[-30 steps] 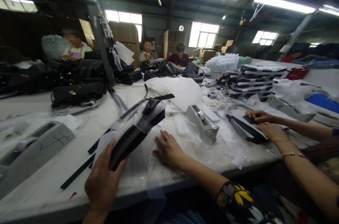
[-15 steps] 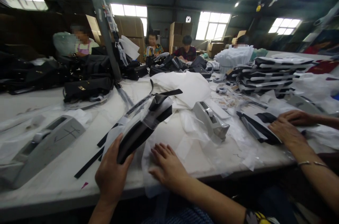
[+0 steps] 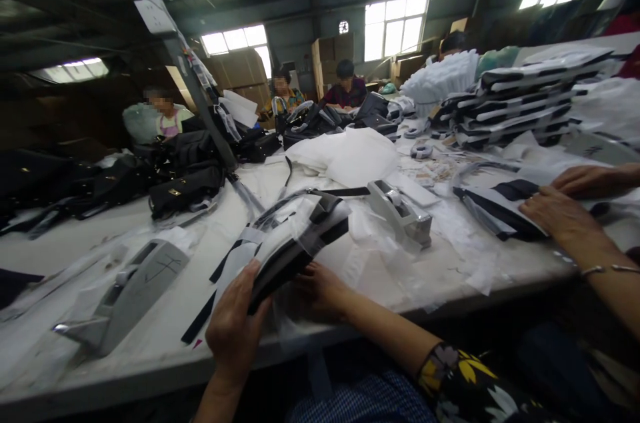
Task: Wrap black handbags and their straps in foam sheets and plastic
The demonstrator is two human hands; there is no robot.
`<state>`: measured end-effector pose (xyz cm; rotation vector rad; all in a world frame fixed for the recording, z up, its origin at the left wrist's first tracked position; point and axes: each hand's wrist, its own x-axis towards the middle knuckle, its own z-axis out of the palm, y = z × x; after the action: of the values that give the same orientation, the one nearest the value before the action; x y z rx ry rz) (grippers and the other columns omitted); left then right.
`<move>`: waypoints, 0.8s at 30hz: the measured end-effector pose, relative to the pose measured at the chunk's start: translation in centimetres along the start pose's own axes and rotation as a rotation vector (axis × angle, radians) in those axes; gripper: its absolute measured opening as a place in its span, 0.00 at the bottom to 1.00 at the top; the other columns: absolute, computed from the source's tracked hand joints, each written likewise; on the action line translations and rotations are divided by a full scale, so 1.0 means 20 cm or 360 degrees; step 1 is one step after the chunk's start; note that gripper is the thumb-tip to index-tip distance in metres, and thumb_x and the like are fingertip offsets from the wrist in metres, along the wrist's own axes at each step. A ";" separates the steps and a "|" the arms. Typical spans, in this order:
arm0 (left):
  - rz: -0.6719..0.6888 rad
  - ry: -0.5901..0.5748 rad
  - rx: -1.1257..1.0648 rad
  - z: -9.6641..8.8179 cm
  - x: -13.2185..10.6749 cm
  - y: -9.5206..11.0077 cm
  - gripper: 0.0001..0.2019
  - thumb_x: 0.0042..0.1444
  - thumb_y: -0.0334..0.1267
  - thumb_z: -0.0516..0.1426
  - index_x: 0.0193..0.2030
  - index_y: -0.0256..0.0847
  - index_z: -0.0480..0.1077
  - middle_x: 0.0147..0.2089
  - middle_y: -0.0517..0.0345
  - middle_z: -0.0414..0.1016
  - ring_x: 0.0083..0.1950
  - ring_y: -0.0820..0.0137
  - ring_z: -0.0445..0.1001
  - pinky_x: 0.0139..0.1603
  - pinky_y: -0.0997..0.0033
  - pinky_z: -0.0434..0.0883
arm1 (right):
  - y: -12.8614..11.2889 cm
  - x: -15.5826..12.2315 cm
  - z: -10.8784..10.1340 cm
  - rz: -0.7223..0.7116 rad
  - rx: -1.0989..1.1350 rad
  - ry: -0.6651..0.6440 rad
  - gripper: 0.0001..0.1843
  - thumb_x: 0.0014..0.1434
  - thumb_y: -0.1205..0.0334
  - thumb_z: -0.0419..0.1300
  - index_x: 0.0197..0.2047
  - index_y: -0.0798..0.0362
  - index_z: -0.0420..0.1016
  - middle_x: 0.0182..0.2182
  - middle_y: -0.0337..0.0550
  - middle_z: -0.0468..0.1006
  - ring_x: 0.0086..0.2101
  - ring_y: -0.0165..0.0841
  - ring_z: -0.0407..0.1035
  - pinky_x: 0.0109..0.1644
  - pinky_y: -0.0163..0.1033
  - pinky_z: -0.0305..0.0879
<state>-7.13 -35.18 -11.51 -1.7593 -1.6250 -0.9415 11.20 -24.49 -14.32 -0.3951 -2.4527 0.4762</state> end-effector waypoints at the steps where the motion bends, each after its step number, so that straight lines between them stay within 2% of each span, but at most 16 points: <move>1: 0.0094 0.0017 -0.0010 -0.01 -0.01 0.01 0.33 0.60 0.33 0.62 0.71 0.46 0.57 0.60 0.50 0.75 0.57 0.60 0.76 0.59 0.62 0.71 | -0.03 -0.03 -0.02 -0.0054 -0.0003 0.0038 0.16 0.65 0.62 0.55 0.53 0.54 0.78 0.50 0.52 0.80 0.56 0.44 0.69 0.62 0.50 0.64; 4: 0.0363 0.0072 -0.0039 -0.03 -0.06 0.04 0.31 0.59 0.30 0.62 0.69 0.43 0.61 0.59 0.48 0.76 0.59 0.59 0.75 0.62 0.59 0.69 | -0.16 -0.17 -0.11 -0.0131 0.0018 -0.0012 0.16 0.69 0.62 0.51 0.51 0.53 0.79 0.41 0.51 0.82 0.45 0.42 0.76 0.50 0.45 0.72; 6: 0.0501 0.0053 -0.0069 -0.04 -0.10 0.05 0.26 0.61 0.29 0.60 0.66 0.41 0.64 0.59 0.47 0.75 0.61 0.58 0.73 0.63 0.56 0.68 | -0.27 -0.26 -0.20 -0.0194 0.0117 -0.0147 0.16 0.70 0.62 0.51 0.53 0.52 0.77 0.40 0.50 0.83 0.39 0.38 0.77 0.43 0.41 0.73; 8: 0.0596 -0.0013 -0.0116 -0.03 -0.13 0.05 0.22 0.63 0.27 0.57 0.63 0.41 0.67 0.60 0.48 0.75 0.63 0.58 0.72 0.64 0.54 0.67 | -0.34 -0.31 -0.29 -0.0195 0.0277 -0.0192 0.16 0.69 0.63 0.51 0.54 0.53 0.76 0.42 0.50 0.82 0.38 0.37 0.77 0.41 0.39 0.73; 11: 0.0680 -0.0091 -0.0156 -0.02 -0.16 0.03 0.20 0.64 0.25 0.55 0.62 0.40 0.69 0.60 0.49 0.75 0.64 0.60 0.71 0.64 0.55 0.67 | -0.37 -0.26 -0.39 0.0084 0.0504 0.0009 0.13 0.69 0.63 0.53 0.49 0.52 0.78 0.39 0.49 0.82 0.38 0.36 0.76 0.44 0.39 0.72; 13: 0.0699 -0.0108 -0.0165 -0.02 -0.17 0.02 0.20 0.65 0.25 0.54 0.62 0.42 0.69 0.60 0.51 0.75 0.64 0.61 0.71 0.64 0.56 0.67 | -0.31 -0.16 -0.42 0.0374 0.0585 0.0177 0.11 0.68 0.61 0.55 0.47 0.51 0.79 0.36 0.45 0.82 0.37 0.35 0.77 0.45 0.39 0.72; 15: 0.0699 -0.0113 -0.0189 -0.02 -0.17 0.02 0.20 0.65 0.26 0.54 0.61 0.44 0.70 0.60 0.52 0.75 0.64 0.62 0.71 0.65 0.57 0.67 | -0.19 -0.02 -0.42 0.0651 0.0581 0.0225 0.11 0.66 0.59 0.58 0.48 0.51 0.78 0.37 0.43 0.82 0.37 0.35 0.77 0.45 0.39 0.71; 18: 0.0718 -0.0103 -0.0261 -0.02 -0.18 0.02 0.19 0.66 0.26 0.53 0.60 0.44 0.71 0.60 0.53 0.75 0.63 0.62 0.71 0.64 0.57 0.68 | 0.06 0.21 -0.38 0.1038 0.0395 -0.0035 0.13 0.62 0.58 0.62 0.48 0.52 0.79 0.39 0.43 0.83 0.37 0.35 0.77 0.42 0.37 0.70; 21: 0.0735 -0.0083 -0.0292 -0.01 -0.19 0.01 0.19 0.65 0.26 0.54 0.60 0.44 0.70 0.60 0.53 0.75 0.64 0.62 0.71 0.64 0.55 0.68 | 0.26 0.41 -0.29 0.1249 0.0268 -0.0183 0.10 0.59 0.57 0.65 0.35 0.56 0.81 0.32 0.46 0.82 0.33 0.37 0.77 0.40 0.37 0.68; 23: 0.0729 -0.0059 -0.0296 0.00 -0.20 0.01 0.19 0.66 0.27 0.53 0.61 0.45 0.70 0.60 0.54 0.75 0.64 0.63 0.70 0.65 0.56 0.68 | 0.35 0.51 -0.22 0.1364 0.0236 -0.0212 0.14 0.60 0.56 0.65 0.26 0.56 0.78 0.26 0.46 0.80 0.32 0.38 0.76 0.40 0.39 0.68; 24: 0.0723 -0.0044 -0.0303 0.01 -0.21 0.01 0.19 0.66 0.27 0.53 0.60 0.45 0.70 0.60 0.55 0.75 0.64 0.63 0.71 0.65 0.56 0.68 | 0.38 0.55 -0.18 0.1420 0.0227 -0.0220 0.16 0.61 0.55 0.65 0.26 0.56 0.77 0.26 0.45 0.79 0.32 0.37 0.76 0.40 0.39 0.69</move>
<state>-7.00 -37.58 -14.85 -2.1545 -1.1018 -0.8728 6.20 -12.59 -9.39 -1.4410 -2.2320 1.0525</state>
